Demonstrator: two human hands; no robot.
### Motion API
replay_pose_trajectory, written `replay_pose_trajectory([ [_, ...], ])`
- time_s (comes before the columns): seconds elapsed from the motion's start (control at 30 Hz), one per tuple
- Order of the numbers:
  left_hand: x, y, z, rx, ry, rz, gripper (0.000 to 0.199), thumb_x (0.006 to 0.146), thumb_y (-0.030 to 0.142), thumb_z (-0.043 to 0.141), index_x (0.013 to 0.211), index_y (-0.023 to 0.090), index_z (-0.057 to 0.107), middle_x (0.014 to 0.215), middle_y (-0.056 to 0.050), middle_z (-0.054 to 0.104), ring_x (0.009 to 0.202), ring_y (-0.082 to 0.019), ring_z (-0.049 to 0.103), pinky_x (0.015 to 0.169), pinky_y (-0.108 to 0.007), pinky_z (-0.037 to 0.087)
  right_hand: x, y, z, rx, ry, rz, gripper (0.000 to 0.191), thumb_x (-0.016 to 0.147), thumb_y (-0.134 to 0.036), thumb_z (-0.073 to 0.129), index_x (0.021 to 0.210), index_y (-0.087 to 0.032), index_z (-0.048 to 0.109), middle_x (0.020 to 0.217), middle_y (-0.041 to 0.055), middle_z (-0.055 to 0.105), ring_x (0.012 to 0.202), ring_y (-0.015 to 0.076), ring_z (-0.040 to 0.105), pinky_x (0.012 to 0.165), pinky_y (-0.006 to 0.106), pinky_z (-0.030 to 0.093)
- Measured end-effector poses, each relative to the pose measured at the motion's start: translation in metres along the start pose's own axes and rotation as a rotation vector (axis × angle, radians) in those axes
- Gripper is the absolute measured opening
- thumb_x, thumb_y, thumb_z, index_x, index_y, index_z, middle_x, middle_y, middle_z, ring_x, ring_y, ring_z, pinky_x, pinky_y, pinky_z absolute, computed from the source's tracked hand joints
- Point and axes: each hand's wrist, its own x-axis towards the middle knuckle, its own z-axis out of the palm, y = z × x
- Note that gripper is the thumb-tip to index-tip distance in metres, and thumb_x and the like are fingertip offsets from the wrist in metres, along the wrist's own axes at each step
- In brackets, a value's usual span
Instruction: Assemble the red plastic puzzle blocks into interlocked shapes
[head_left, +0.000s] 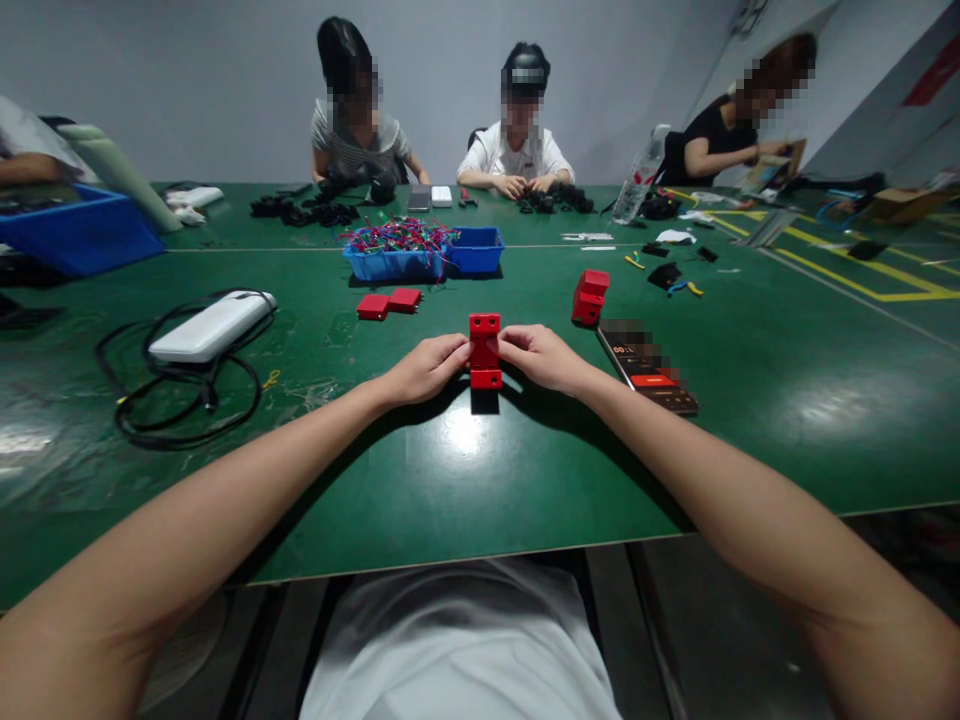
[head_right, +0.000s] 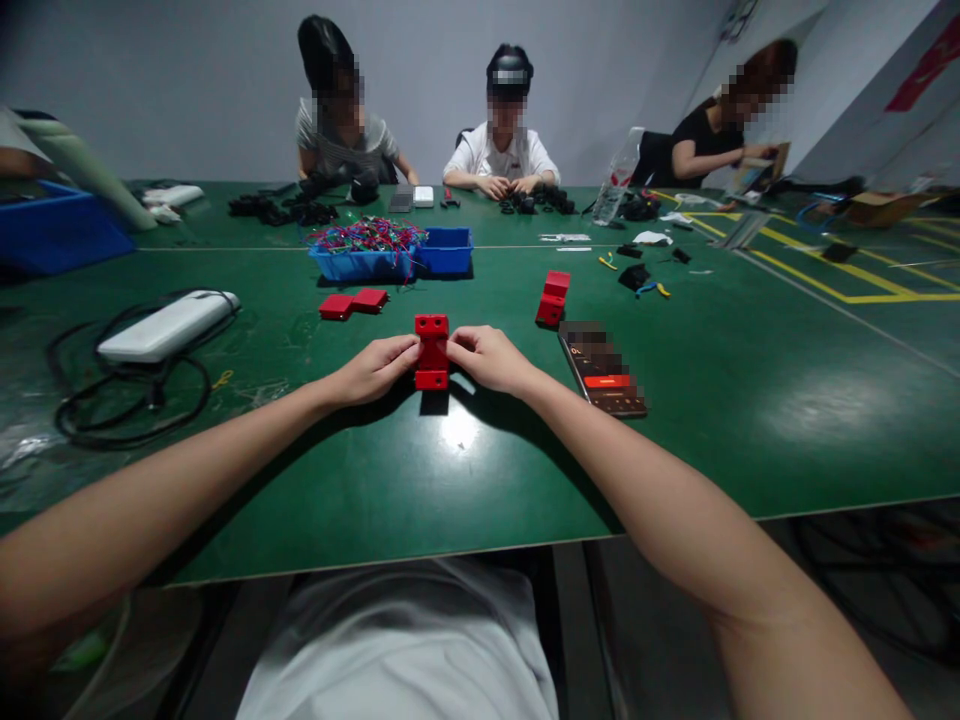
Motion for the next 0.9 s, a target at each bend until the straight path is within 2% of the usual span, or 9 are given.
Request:
replay_pose_trajectory([
  [0.17,-0.0009,-0.0006,-0.0009,-0.011,0.004,0.005,0.045,0.100,0.049,0.033,0.090,0.014,0.059,0.090,-0.006,0.066,0.081,-0.018,0.061,0.077,-0.030,0.048,-0.0001,0.0005,0.0003,-0.009,-0.002,0.000,0.043,0.089,-0.051,0.050,0.081,-0.013,0.069,0.077,0.0049,0.066,0.067,0.0153,0.053,0.066,0.028,0.039],
  [0.37,0.0001,0.0014,-0.0019,-0.064,-0.023,-0.006,0.044,0.099,0.049,0.033,0.088,0.014,0.058,0.090,-0.005,0.065,0.085,-0.019,0.061,0.083,-0.032,0.049,-0.0016,-0.0027,-0.0013,-0.027,0.002,0.010,0.042,0.090,-0.051,0.051,0.082,-0.014,0.070,0.078,0.0047,0.067,0.069,0.0154,0.055,0.066,0.028,0.039],
  [0.7,0.0007,0.0032,-0.0023,-0.082,-0.024,-0.039,0.047,0.098,0.051,0.034,0.091,0.013,0.061,0.082,-0.003,0.062,0.077,-0.016,0.058,0.074,-0.028,0.047,-0.0025,-0.0020,-0.0016,-0.023,0.007,0.001,0.042,0.090,-0.052,0.052,0.084,-0.014,0.072,0.080,0.0055,0.070,0.072,0.0170,0.057,0.066,0.027,0.040],
  [0.9,0.0016,0.0025,-0.0029,-0.087,-0.033,-0.055,0.048,0.098,0.052,0.034,0.095,0.012,0.062,0.086,-0.004,0.064,0.080,-0.017,0.059,0.078,-0.029,0.047,-0.0017,-0.0003,-0.0018,-0.035,-0.002,-0.015,0.043,0.091,-0.050,0.051,0.086,-0.013,0.072,0.082,0.0057,0.070,0.071,0.0159,0.057,0.068,0.028,0.040],
])
